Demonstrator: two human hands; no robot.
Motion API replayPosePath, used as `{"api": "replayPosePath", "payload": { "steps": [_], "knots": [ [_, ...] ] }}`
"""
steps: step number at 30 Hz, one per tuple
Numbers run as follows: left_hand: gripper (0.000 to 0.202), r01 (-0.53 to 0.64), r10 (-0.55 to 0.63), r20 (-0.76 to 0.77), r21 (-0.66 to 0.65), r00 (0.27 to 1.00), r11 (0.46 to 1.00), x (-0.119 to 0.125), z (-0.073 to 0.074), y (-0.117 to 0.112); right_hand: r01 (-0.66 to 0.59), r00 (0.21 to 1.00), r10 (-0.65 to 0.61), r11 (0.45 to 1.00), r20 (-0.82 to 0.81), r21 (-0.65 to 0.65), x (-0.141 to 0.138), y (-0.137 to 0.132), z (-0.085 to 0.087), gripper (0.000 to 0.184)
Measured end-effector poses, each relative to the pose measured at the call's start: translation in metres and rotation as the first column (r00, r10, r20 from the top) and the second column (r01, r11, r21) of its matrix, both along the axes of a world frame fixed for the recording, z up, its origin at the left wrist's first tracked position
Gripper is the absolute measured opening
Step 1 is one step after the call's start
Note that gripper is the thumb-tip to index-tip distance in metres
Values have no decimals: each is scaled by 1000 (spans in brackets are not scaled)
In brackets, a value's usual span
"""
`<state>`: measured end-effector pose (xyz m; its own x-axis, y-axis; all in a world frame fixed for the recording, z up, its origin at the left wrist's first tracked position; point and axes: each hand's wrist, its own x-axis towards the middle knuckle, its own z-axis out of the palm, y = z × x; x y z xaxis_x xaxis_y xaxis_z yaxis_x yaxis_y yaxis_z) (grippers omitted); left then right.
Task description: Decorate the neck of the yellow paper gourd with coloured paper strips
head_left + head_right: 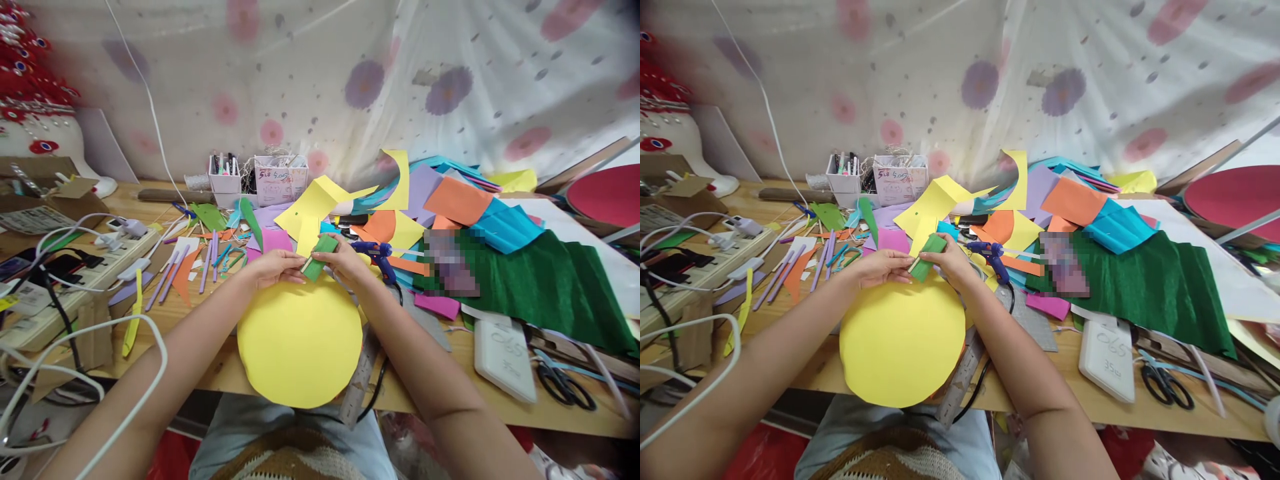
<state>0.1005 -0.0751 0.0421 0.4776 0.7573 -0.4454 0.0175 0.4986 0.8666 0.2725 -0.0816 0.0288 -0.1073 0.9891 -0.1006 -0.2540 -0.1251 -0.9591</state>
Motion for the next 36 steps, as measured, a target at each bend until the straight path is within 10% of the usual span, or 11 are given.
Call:
{"api": "replayPosePath", "payload": {
  "steps": [23,36],
  "knots": [
    [17,146,18,-365,416,931,898,8,-2,-5,-59,986,42,993,160,104,-2,1,-9,53],
    [16,121,11,-332,375,943,919,8,-3,-4,-44,953,-8,986,301,163,-4,2,-12,51]
  ]
}}
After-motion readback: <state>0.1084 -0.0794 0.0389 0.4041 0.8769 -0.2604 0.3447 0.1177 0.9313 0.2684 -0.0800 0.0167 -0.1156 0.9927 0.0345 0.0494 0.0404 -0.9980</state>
